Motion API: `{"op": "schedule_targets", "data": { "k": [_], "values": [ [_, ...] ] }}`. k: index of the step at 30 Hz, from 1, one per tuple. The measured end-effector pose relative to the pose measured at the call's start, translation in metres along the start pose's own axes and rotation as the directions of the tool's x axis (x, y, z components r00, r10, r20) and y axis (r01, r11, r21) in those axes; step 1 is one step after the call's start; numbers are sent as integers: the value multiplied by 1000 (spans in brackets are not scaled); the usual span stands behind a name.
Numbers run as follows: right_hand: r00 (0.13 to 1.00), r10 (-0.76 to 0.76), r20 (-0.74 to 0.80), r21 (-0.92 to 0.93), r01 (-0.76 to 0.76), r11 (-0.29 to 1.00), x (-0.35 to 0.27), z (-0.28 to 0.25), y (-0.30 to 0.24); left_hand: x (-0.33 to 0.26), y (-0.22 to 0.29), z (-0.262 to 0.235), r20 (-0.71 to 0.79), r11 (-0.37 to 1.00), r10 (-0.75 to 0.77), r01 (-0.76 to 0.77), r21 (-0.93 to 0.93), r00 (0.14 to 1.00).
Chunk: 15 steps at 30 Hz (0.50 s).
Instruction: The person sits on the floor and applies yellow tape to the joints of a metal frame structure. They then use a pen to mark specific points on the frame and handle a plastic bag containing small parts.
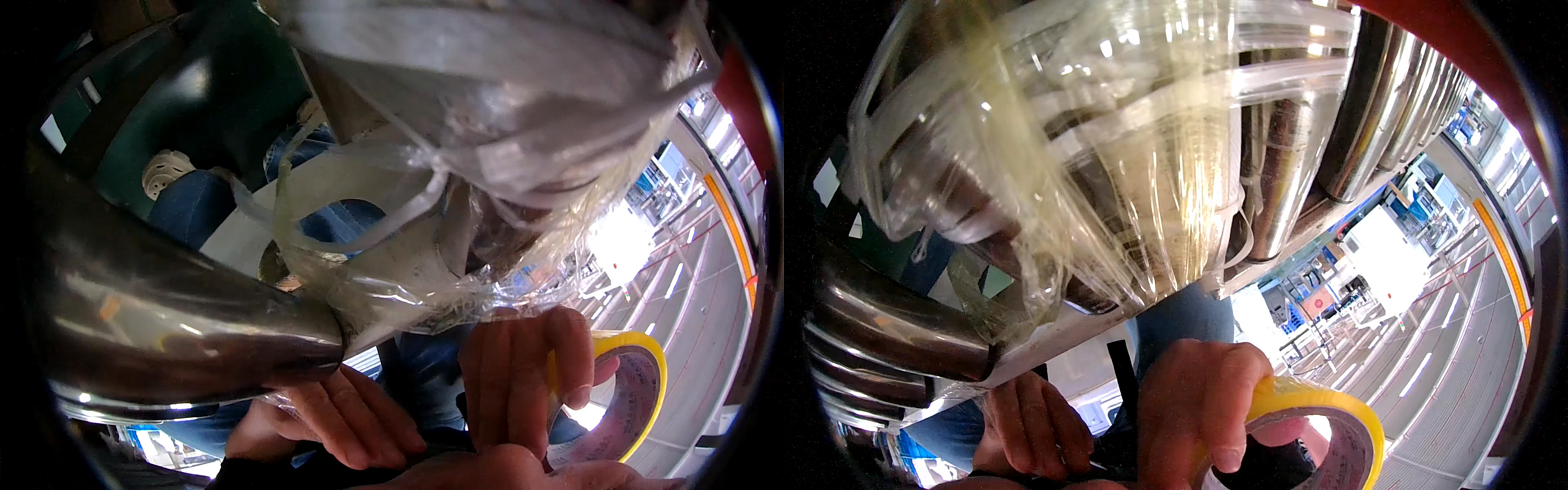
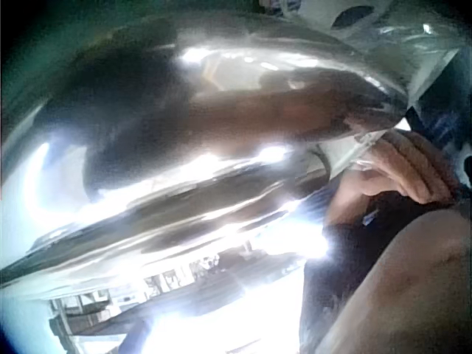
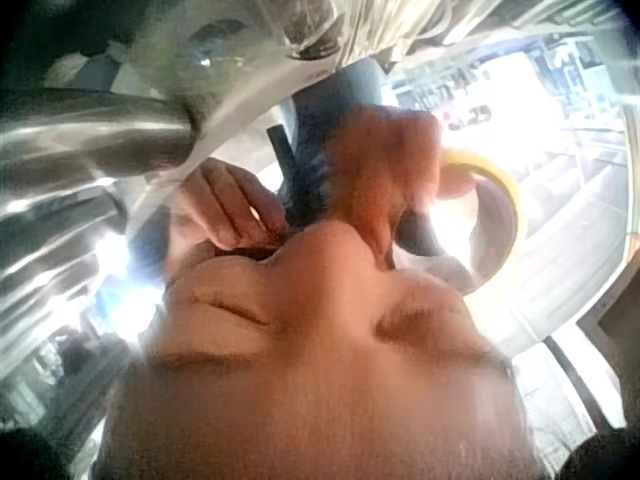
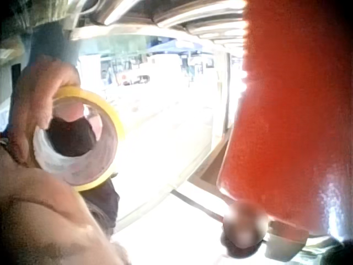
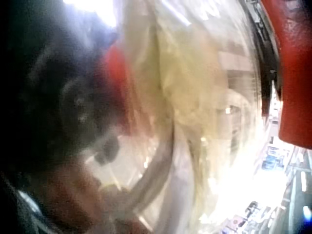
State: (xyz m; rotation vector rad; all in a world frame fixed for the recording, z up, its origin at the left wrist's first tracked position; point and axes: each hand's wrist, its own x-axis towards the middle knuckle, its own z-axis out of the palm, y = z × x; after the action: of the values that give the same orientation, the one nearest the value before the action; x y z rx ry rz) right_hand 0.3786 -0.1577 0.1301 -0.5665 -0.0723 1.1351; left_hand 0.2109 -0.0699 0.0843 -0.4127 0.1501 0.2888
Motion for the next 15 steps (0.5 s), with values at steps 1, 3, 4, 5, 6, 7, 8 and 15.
{"op": "schedule_targets", "data": {
  "k": [1, 3, 4, 5, 6, 7, 8, 15],
  "values": [
    [1000, 4, 8, -37, -3, 999, -3, -4, -7, 3, -5, -4, 29, 999, 17, -18, 43, 999],
    [993, 71, 92, -56, -66, 996, 6, -11, -15, 4, -16, -12, 82, 991, 60, -69, 117, 995],
    [984, 122, 132, -53, -116, 992, 7, -16, -23, 4, -25, -17, 106, 983, 92, -107, 149, 990],
    [970, 173, 171, -52, -166, 985, 9, -20, -29, 4, -34, -20, 129, 972, 125, -147, 181, 984],
    [964, 208, 168, -63, -200, 978, 9, -22, -36, 6, -39, -14, -1, 975, 122, -119, 190, 993],
    [966, 203, 163, -61, -195, 979, 32, -5, -7, 8, -24, 5, -132, 978, 89, -61, 202, 987],
    [966, 202, 163, -60, -195, 979, 19, -15, -22, 9, -11, 16, -262, 978, 59, -3, 208, 963],
    [978, 207, 31, -119, -202, 972, 26, 4, -17, 8, 2, 28, -288, 966, 96, -19, 259, 953]
  ]
}}
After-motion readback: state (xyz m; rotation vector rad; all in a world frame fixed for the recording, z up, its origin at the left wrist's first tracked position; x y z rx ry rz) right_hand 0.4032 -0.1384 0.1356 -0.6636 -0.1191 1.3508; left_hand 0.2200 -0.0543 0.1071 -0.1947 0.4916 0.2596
